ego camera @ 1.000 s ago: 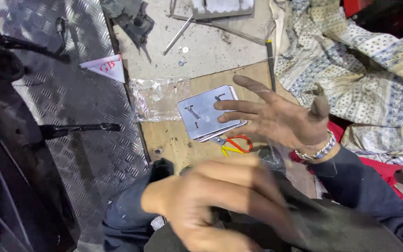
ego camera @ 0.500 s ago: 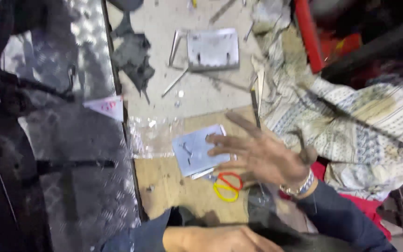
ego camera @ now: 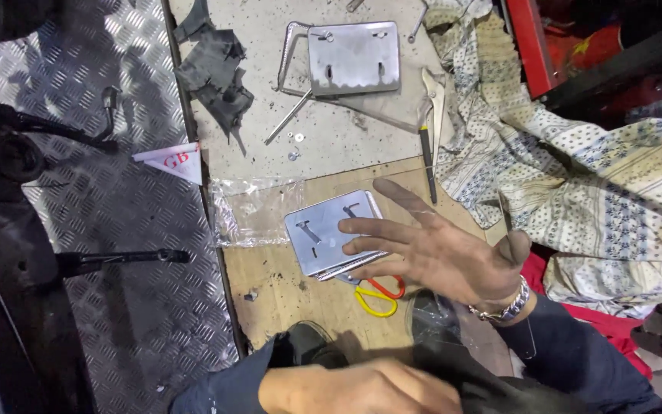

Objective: Preparing a motorcycle license plate by peeling off protective film, fitting it into a metal frame, and trimming the excess material with scissors.

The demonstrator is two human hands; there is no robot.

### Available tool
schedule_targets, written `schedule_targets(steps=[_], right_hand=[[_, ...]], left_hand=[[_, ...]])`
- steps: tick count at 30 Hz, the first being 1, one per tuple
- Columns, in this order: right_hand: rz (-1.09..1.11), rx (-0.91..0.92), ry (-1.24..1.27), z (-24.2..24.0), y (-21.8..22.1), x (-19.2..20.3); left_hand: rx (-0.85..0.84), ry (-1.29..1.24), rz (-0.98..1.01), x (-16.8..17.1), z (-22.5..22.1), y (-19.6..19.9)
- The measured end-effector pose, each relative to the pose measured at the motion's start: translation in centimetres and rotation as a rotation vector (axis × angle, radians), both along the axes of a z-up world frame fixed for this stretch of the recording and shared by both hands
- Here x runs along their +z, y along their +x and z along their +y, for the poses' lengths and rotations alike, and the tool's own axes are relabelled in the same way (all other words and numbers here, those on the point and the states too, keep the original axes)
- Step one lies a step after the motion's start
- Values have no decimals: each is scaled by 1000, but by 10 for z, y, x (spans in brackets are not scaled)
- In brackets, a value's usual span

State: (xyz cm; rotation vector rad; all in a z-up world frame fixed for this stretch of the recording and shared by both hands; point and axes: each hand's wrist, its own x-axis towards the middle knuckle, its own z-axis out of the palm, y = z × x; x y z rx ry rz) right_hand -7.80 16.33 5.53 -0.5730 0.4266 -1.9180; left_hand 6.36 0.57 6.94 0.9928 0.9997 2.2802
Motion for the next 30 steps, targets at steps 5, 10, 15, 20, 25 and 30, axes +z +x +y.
schedule_targets(steps=[5, 10, 15, 20, 25, 30], right_hand=[[189, -23, 80, 1, -1, -1], [1508, -669, 778, 6, -5, -28], [1806, -839, 933, 3, -3, -29], [2035, -858, 1046, -1, 6, -31], [2072, -896, 1090, -10, 12, -28], [2119, -913, 1099, -15, 16, -30]], left_hand=[[1090, -551, 275, 43, -31, -39], [1507, -904, 245, 26, -66, -33], [1548, -1167, 516, 10, -58, -36], [1573, -1463, 829, -25, -34, -47], [1627, -1582, 798, -24, -16, -54], [1674, -1669, 702, -26, -9, -59]])
